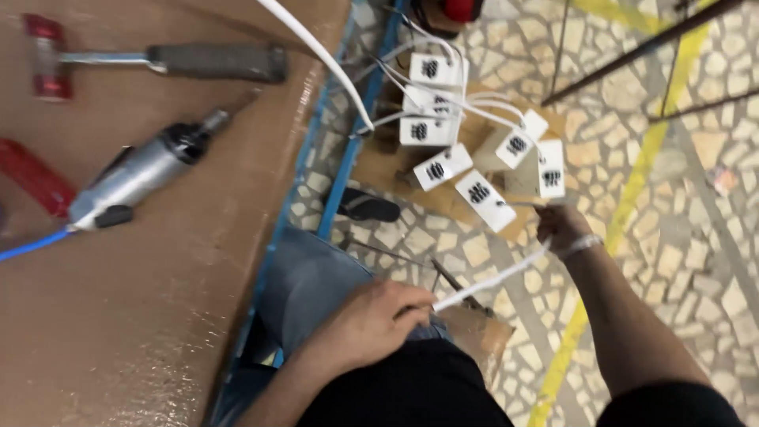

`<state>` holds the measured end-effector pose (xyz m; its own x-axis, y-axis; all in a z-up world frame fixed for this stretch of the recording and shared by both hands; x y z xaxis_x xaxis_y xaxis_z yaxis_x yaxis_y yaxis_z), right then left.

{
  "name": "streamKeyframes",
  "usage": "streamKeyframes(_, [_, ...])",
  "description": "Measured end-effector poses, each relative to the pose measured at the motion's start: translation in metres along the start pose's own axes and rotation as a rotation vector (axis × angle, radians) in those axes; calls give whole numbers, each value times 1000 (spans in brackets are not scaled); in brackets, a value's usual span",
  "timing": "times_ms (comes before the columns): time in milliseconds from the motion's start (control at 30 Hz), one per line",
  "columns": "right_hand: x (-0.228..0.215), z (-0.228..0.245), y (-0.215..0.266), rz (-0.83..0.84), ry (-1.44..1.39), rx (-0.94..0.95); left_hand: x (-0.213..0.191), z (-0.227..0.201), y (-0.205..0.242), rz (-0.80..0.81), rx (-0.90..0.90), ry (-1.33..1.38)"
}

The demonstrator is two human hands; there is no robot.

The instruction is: The person uses a pneumatic screwdriver to drive screws into a white plastic enclosure on a workbench, attaches a white cable to the unit, then sets the finished enclosure aside and begins driving screws into another enclosure.

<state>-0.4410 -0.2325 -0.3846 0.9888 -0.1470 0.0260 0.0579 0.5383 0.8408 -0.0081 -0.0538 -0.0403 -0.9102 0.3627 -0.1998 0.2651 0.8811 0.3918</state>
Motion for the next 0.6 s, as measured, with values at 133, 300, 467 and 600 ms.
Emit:
streamKeyframes(133, [7,-2,35,-121,-5,65,-4,-5,-1,-133,8,-18])
streamKeyframes(300, [48,28,24,-155,-4,85,-10,-5,-11,-135,-86,-23])
streamKeyframes(467, [51,37,5,-199,21,85,-10,5,-12,-122,-197,101])
streamKeyframes(600, [59,67,25,-267,64,-4,-12,20,-8,-154,-206,152])
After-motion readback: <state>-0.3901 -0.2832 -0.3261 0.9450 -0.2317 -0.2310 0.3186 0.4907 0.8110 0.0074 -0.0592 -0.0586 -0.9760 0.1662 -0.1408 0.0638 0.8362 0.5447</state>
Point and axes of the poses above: each hand's wrist, its own y-axis away from the middle knuckle, its own x-axis out of the palm, z = x × y, the point moved 7 cm from there along -y, towards the middle knuckle, and after that the axes turned 10 degrees about -z, right-handed, at the moved point
